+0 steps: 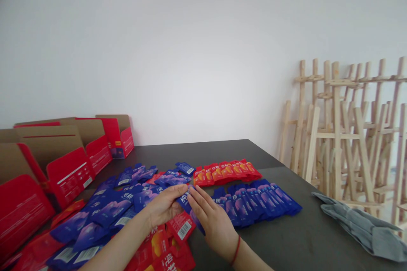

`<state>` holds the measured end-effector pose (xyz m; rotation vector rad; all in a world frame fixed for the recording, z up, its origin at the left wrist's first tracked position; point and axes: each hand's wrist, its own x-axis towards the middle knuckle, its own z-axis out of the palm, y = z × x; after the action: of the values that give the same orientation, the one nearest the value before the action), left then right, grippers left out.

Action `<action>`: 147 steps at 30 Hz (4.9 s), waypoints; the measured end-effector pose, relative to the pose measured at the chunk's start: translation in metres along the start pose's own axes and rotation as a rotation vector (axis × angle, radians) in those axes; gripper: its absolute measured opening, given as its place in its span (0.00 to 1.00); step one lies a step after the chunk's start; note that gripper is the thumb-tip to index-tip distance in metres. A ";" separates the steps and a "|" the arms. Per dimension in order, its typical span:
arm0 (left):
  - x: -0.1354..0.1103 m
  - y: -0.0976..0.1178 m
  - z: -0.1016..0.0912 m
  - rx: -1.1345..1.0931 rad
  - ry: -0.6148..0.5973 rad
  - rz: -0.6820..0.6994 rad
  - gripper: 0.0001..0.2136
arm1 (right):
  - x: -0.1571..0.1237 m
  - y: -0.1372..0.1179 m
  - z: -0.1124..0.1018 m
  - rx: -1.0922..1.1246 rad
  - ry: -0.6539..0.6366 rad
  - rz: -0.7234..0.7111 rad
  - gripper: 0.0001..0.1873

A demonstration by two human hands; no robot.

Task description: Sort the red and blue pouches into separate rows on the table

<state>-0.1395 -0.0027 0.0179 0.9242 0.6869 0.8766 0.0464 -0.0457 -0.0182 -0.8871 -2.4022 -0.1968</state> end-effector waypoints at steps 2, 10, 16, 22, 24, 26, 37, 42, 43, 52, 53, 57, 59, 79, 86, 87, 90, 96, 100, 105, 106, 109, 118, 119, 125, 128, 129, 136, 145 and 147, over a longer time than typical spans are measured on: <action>0.001 0.000 -0.007 0.234 0.029 0.050 0.13 | 0.001 0.003 -0.006 0.011 -0.051 -0.036 0.42; 0.008 0.008 -0.027 1.008 0.245 0.260 0.06 | -0.042 0.045 -0.008 -0.272 -0.111 0.201 0.35; -0.007 -0.009 0.001 1.349 0.029 0.320 0.09 | -0.047 0.040 0.022 -0.442 -0.129 0.294 0.34; -0.011 0.000 -0.004 1.444 0.065 0.275 0.12 | -0.025 0.012 0.049 -0.363 -0.253 0.301 0.27; -0.010 0.005 -0.011 1.469 0.075 0.254 0.12 | -0.023 0.008 0.049 -0.312 -0.273 0.313 0.28; -0.009 0.009 -0.016 1.489 0.077 0.249 0.11 | -0.023 0.006 0.046 -0.255 -0.283 0.335 0.29; -0.016 0.017 -0.023 1.494 0.063 0.168 0.09 | -0.037 0.023 0.011 -0.149 -0.455 0.318 0.30; -0.013 0.014 -0.025 1.490 0.065 0.176 0.09 | -0.028 0.022 -0.002 -0.084 -0.507 0.374 0.32; -0.013 0.014 -0.025 1.489 0.065 0.176 0.09 | -0.025 0.021 -0.004 -0.075 -0.507 0.379 0.33; -0.010 0.014 -0.028 1.480 0.025 0.217 0.11 | 0.006 -0.029 0.003 0.166 -0.356 0.136 0.37; -0.010 0.013 -0.029 1.482 0.025 0.214 0.11 | 0.008 -0.033 0.008 0.183 -0.347 0.115 0.38; -0.010 0.013 -0.031 1.482 0.028 0.212 0.12 | 0.011 -0.034 0.024 0.191 -0.376 0.183 0.37; -0.009 0.013 -0.032 1.479 0.030 0.215 0.12 | 0.013 -0.032 0.027 0.187 -0.400 0.208 0.37; -0.008 0.026 -0.023 1.025 0.029 0.107 0.11 | -0.005 0.017 0.001 1.422 0.019 0.900 0.15; -0.012 0.023 -0.014 0.952 0.009 0.062 0.13 | -0.011 -0.008 0.002 1.631 0.129 0.943 0.17; -0.012 0.025 -0.016 0.940 0.004 0.059 0.13 | -0.013 -0.006 0.002 1.603 0.116 0.933 0.17; -0.012 0.032 -0.025 0.842 -0.017 0.067 0.14 | -0.023 0.006 -0.002 1.444 0.046 0.890 0.19; -0.011 0.034 -0.029 0.655 -0.069 0.031 0.16 | -0.036 0.016 -0.027 0.424 0.094 0.382 0.28; -0.010 0.024 -0.021 0.594 -0.112 -0.036 0.17 | -0.018 0.002 -0.031 0.045 -0.170 -0.103 0.36; -0.004 0.020 -0.030 0.650 -0.090 -0.084 0.18 | 0.000 0.001 -0.014 0.057 -0.169 -0.132 0.30; -0.002 0.020 -0.034 0.679 -0.040 -0.054 0.18 | 0.001 0.006 -0.010 0.061 -0.160 -0.111 0.29; 0.005 0.023 -0.045 0.731 0.107 0.063 0.19 | 0.010 0.030 -0.001 -0.061 -0.188 0.047 0.28; 0.005 0.020 -0.040 0.758 0.095 0.098 0.18 | 0.081 0.103 0.037 -0.307 -0.344 0.245 0.21; 0.005 0.021 -0.040 0.762 0.100 0.099 0.17 | 0.086 0.105 0.042 -0.314 -0.356 0.246 0.19; 0.007 0.023 -0.046 0.775 0.118 0.111 0.14 | 0.095 0.109 0.057 -0.325 -0.444 0.263 0.17; 0.009 0.020 -0.047 0.774 0.117 0.107 0.14 | 0.089 0.110 0.055 -0.313 -0.465 0.269 0.19; 0.010 0.019 -0.047 0.773 0.117 0.104 0.15 | 0.087 0.110 0.054 -0.308 -0.467 0.272 0.21; 0.007 0.017 -0.042 0.802 0.115 0.094 0.13 | 0.085 0.102 0.047 -0.266 -0.425 0.313 0.32; 0.010 0.016 -0.043 0.783 0.140 0.111 0.11 | 0.030 -0.016 -0.009 0.110 -0.404 -0.137 0.27; 0.011 0.015 -0.042 0.772 0.139 0.114 0.10 | 0.010 -0.046 -0.014 0.230 -0.411 -0.319 0.30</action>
<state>-0.1733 0.0273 0.0107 1.6093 1.1378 0.7826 0.0176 -0.0803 0.0018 -0.4677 -2.8680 0.1573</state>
